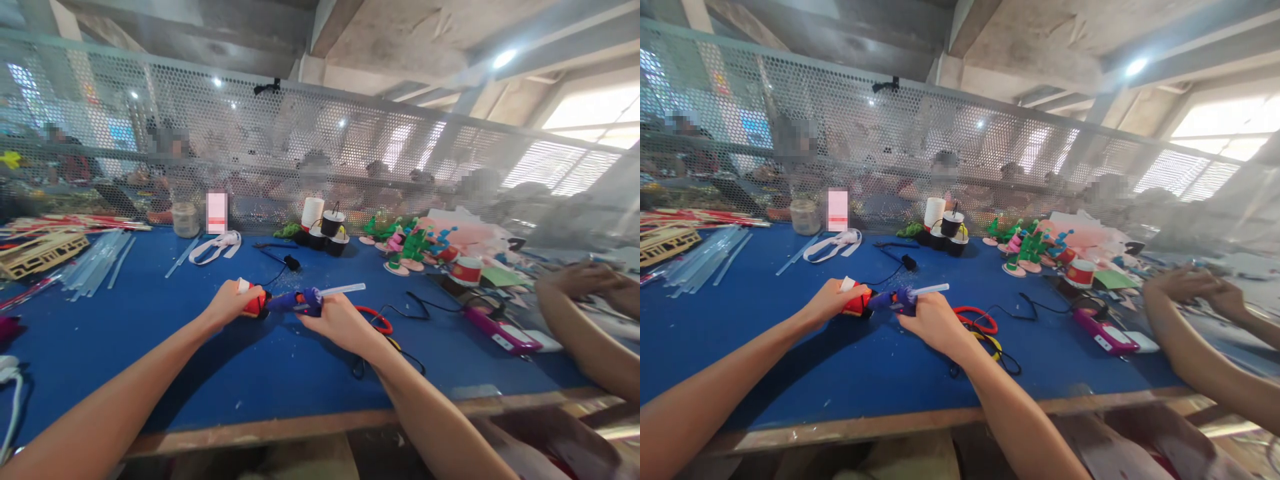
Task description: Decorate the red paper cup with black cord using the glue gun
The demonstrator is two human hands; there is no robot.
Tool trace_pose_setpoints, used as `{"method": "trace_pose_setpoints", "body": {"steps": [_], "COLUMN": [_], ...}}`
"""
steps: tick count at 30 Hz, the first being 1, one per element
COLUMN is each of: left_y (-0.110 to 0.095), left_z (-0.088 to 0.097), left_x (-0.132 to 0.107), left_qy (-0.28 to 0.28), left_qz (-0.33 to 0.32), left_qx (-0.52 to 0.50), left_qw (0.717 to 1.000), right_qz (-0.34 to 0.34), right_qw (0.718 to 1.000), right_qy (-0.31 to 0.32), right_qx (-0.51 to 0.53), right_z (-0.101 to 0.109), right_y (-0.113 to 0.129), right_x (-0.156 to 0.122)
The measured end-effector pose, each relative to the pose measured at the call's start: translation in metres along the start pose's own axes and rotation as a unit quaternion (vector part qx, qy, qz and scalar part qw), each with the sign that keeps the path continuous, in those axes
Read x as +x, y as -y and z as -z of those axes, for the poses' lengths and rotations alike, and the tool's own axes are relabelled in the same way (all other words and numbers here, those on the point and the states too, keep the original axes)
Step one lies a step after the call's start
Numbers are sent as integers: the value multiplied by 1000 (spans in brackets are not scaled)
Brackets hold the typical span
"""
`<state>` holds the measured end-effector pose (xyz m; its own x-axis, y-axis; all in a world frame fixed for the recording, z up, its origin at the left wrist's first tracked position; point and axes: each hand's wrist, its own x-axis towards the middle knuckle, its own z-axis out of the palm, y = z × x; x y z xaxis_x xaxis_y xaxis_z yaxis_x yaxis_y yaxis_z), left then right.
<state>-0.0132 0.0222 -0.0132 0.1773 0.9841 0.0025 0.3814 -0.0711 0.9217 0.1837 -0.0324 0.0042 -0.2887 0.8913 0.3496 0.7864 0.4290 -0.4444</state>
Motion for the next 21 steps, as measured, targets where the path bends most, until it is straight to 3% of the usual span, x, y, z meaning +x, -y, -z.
{"method": "trace_pose_setpoints", "body": {"steps": [9,15,21], "left_y": [5,1,2], "left_z": [-1,-1,0], "left_x": [3,-1,-1], "left_qy": [-16,-18,0], "left_qz": [12,23,-7], "left_qx": [-9,-6,3], "left_qw": [1000,1000,1000], "right_qz": [35,8,-20], "right_qw": [998,1000,999], "right_qy": [2,-9,-19], "right_qx": [-46,-29,-26], "right_z": [0,-1,0], "right_y": [5,1,-3], "right_x": [-5,-1,5]}}
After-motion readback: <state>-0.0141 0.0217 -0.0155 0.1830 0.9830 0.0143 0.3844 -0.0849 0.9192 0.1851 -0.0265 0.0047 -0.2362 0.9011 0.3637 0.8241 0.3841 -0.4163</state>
